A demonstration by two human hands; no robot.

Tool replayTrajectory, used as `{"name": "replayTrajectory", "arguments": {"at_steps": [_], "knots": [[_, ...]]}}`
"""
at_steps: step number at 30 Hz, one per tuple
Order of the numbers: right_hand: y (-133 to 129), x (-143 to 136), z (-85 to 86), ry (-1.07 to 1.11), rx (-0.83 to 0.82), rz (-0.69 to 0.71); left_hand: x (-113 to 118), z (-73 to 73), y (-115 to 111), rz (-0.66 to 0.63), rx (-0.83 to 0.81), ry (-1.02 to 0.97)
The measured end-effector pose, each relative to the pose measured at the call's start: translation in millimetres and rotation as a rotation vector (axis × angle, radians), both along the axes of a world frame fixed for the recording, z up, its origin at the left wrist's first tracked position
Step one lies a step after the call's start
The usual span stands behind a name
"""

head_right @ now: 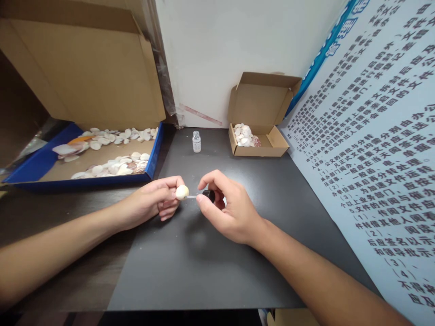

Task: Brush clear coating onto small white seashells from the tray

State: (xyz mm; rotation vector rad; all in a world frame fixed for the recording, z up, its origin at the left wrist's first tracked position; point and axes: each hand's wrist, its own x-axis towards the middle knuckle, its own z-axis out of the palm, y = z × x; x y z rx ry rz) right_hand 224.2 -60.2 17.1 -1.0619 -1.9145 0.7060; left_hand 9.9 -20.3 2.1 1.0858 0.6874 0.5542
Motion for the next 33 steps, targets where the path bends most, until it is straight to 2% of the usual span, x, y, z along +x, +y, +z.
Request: {"name": "replayTrajectory", "arguments": {"at_steps": [8,14,33], "knots": [[-0.2,-1.3,-0.9,-0.027,0.020,-0.050,0.1,0.7,0.9,-0.010,0.003,0.002],[-0.2,0.2,-0.2,0.003,0.009,-0.002,0.1,0.7,0.1,-0.003,-0.002,-0.002],[1.4,-2.3,-0.4,-0.038,0.000,-0.044,0.0,0.6,1.0,-0.007,-0.014,-0.005]]}}
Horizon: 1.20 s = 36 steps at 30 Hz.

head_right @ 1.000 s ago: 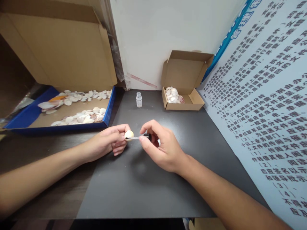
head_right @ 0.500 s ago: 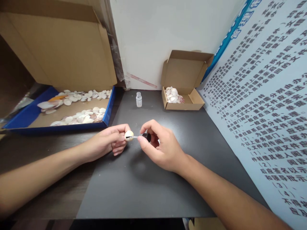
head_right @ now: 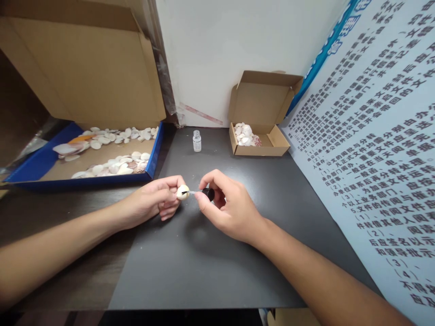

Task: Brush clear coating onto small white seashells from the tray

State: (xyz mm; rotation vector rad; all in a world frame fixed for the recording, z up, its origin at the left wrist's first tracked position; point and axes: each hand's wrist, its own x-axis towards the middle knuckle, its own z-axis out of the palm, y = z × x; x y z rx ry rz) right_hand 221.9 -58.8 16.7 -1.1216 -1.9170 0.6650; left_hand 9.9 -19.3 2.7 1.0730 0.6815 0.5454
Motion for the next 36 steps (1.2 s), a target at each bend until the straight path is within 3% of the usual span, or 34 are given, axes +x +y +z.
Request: {"name": "replayTrajectory", "arguments": {"at_steps": [36], "knots": [[-2.7,0.9,0.8,0.046,0.033,0.034,-1.3,-2.9,0.5,-0.005,0.039,0.021]]}}
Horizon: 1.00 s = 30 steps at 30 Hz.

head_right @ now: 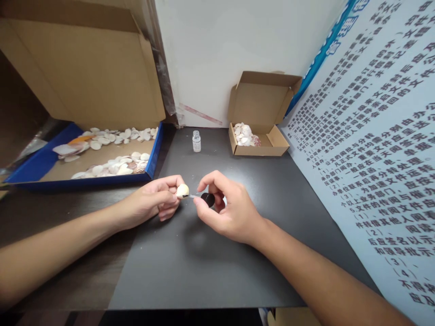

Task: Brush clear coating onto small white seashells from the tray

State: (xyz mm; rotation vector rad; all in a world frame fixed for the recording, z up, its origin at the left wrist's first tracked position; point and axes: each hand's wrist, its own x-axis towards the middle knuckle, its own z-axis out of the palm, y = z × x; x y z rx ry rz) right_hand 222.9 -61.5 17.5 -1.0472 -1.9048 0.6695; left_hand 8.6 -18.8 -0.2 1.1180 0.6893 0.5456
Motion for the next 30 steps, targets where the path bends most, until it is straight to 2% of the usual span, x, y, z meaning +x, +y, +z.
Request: {"name": "replayTrajectory", "arguments": {"at_steps": [7,14,21,26,30], "knots": [[1.0,0.9,-0.8,0.032,-0.020,0.052,0.2,1.5,-0.4,0.003,0.006,0.013],[2.9,-1.5,-1.7,-0.043,-0.006,-0.050,0.2,4.0,-1.3,-0.001,-0.020,-0.020],[2.2,1.8,-1.5,0.036,-0.008,0.007,1.3,3.0,-0.9,0.008,-0.022,-0.027],[0.9,1.4,-1.9,0.005,-0.008,-0.024,0.8,2.0,-1.2,0.010,-0.022,-0.025],[2.0,0.8,-1.6,0.052,-0.040,0.011,0.9,2.4,-1.2,-0.004,0.006,-0.020]]}}
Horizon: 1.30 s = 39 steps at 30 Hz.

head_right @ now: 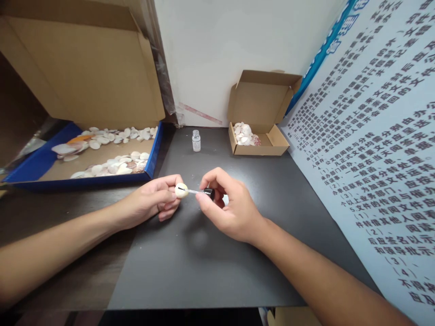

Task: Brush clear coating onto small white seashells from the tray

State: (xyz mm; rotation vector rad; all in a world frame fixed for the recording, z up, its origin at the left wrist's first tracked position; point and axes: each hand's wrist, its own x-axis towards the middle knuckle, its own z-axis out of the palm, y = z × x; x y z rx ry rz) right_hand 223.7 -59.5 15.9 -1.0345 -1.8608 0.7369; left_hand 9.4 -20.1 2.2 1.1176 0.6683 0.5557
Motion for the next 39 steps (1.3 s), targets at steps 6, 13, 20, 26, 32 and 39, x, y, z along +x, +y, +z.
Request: {"name": "replayTrajectory", "arguments": {"at_steps": [6,13,20,26,32,39], "knots": [[-0.3,-0.7,0.2,-0.083,-0.007,-0.032,-0.4,-0.4,0.3,0.001,0.026,0.007],[-0.8,0.9,-0.4,-0.077,-0.008,0.001,-0.6,-1.4,1.1,-0.020,0.121,0.051],[-0.9,1.0,1.5,-0.059,0.017,-0.008,1.5,1.6,0.9,-0.030,0.084,0.068],[-0.2,0.8,1.9,-0.060,0.023,-0.012,2.3,0.4,1.2,-0.009,0.086,0.058],[0.6,-0.2,1.4,-0.085,0.007,-0.026,2.2,0.9,1.2,-0.013,0.113,0.064],[-0.1,0.2,2.2,-0.094,0.002,-0.023,1.5,0.3,0.8,-0.017,0.131,0.068]]}}
